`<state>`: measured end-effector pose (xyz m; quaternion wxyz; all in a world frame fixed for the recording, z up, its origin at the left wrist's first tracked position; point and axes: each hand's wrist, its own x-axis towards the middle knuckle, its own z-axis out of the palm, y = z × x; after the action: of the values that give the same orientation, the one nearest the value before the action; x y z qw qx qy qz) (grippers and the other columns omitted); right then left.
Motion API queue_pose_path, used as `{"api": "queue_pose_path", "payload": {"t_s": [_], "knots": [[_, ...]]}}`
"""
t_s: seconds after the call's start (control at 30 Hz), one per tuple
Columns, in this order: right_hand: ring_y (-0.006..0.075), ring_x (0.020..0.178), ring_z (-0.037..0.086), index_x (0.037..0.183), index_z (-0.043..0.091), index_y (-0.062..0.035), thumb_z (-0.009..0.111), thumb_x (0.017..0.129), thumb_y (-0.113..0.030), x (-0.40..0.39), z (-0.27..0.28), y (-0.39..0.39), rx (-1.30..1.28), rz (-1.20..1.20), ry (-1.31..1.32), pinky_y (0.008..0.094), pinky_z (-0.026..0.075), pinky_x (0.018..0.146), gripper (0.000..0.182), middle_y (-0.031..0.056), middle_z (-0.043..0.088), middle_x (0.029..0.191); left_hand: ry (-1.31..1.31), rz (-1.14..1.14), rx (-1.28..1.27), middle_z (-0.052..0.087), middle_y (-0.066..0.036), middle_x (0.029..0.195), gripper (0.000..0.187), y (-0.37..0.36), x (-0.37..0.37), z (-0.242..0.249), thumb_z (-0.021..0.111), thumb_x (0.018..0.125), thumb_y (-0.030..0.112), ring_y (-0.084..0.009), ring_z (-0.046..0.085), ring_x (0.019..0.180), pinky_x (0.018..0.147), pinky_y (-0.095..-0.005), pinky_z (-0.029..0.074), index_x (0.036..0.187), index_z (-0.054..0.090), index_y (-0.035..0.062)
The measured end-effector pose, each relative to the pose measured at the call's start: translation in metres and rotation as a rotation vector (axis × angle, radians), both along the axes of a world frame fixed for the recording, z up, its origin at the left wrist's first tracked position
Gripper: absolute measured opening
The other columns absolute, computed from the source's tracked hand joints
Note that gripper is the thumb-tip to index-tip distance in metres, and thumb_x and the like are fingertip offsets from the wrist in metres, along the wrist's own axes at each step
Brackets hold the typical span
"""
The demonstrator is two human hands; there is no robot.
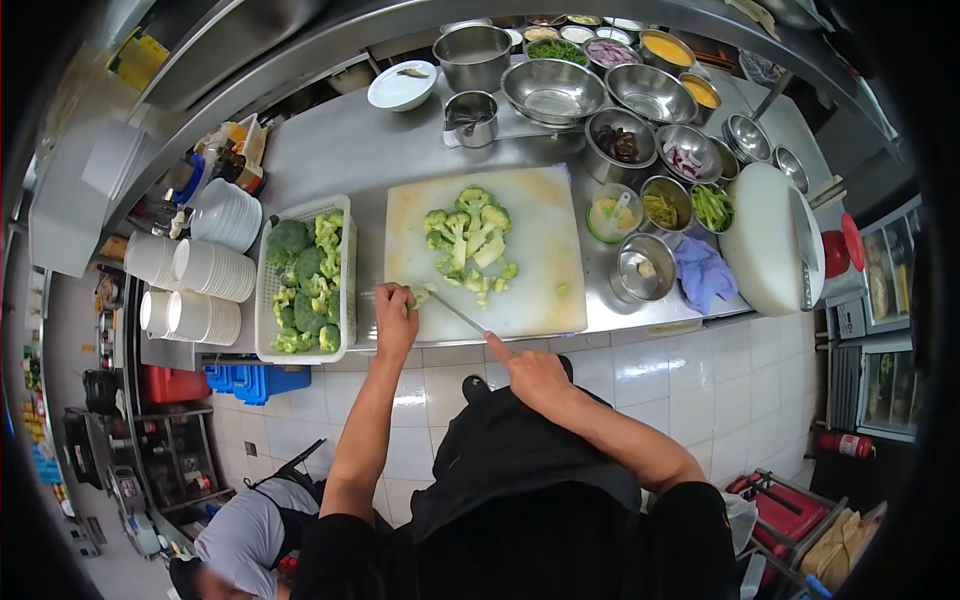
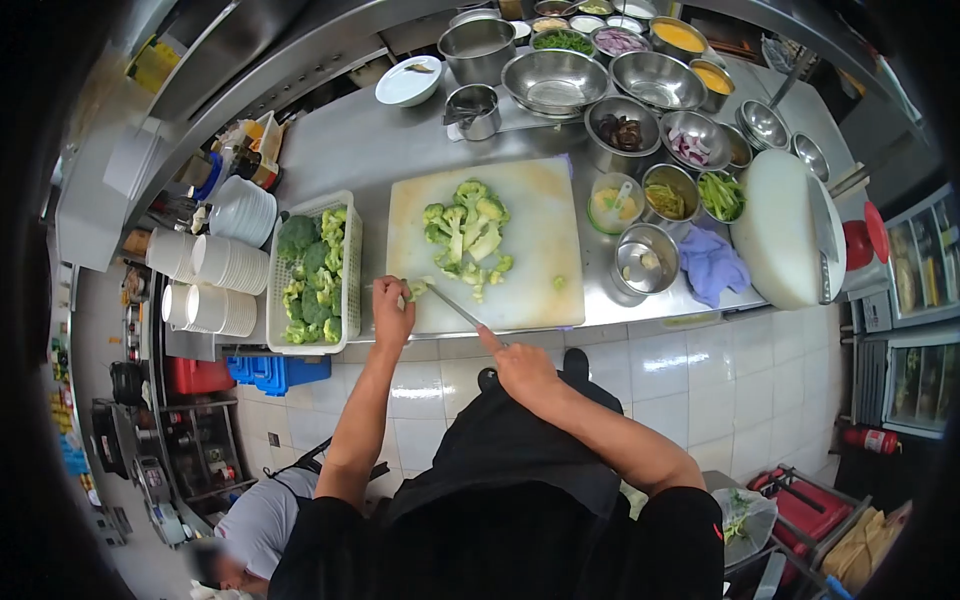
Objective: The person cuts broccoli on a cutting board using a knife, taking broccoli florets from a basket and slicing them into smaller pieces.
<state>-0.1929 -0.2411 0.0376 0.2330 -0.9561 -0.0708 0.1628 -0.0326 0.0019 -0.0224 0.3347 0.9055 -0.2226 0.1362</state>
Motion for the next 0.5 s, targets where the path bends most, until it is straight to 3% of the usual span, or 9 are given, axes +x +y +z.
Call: {"api": "queue_pose_path", "payload": {"t_s": [0.1,0.17,0.27,0.37,0.5], "knots": [[0.0380,0.071,0.068,0.156,0.031,-0.0164,0.052,0.086,-0.006,-0.001,0.000,-0.004,0.011,0.010,0.003,0.0506,0.054,0.068,0.073,0.0182,0.068,0.075,0.002,0.006,-0.005,0.053,-0.021,0.112,0.026,0.007,-0.015,-0.004,0.065,0.066,-0.010,-0.0376,0.054,0.107,0.089,-0.0436,0.048,0.086,0.055,0.0035],[0.0395,0.066,0.065,0.157,0.027,-0.0262,0.055,0.088,-0.009,0.001,-0.009,-0.007,0.081,-0.032,0.059,0.0530,0.053,0.065,0.076,0.0203,0.065,0.071,0.039,-0.090,-0.060,0.049,-0.027,0.125,0.023,0.014,-0.024,-0.010,0.068,0.069,-0.004,-0.0426,0.052,0.112,0.094,-0.0448,0.047,0.087,0.056,0.0024],[0.0393,0.067,0.066,0.155,0.032,-0.0275,0.056,0.088,-0.011,-0.004,-0.013,-0.015,0.187,-0.037,-0.058,0.0520,0.053,0.064,0.073,0.0200,0.065,0.072,0.050,-0.027,-0.053,0.051,-0.025,0.129,0.026,0.012,-0.036,-0.004,0.076,0.067,0.005,-0.0402,0.054,0.115,0.096,-0.0441,0.047,0.083,0.055,0.0029],[0.0387,0.076,0.068,0.152,0.038,-0.0215,0.056,0.086,-0.008,-0.001,0.039,-0.012,0.082,-0.036,0.043,0.0513,0.054,0.068,0.070,0.0197,0.067,0.072,0.062,0.088,-0.119,0.054,-0.024,0.127,0.026,0.004,-0.039,0.002,0.077,0.069,0.007,-0.0410,0.056,0.113,0.095,-0.0452,0.047,0.083,0.056,0.0034],[0.0353,0.071,0.068,0.151,0.041,-0.0184,0.058,0.083,-0.008,-0.006,0.038,-0.004,-0.026,0.041,-0.066,0.0467,0.055,0.064,0.070,0.0180,0.066,0.069,0.060,0.058,-0.106,0.056,-0.022,0.123,0.025,0.008,-0.030,-0.015,0.076,0.070,0.006,-0.0412,0.056,0.113,0.096,-0.0462,0.047,0.086,0.057,0.0040]]}}
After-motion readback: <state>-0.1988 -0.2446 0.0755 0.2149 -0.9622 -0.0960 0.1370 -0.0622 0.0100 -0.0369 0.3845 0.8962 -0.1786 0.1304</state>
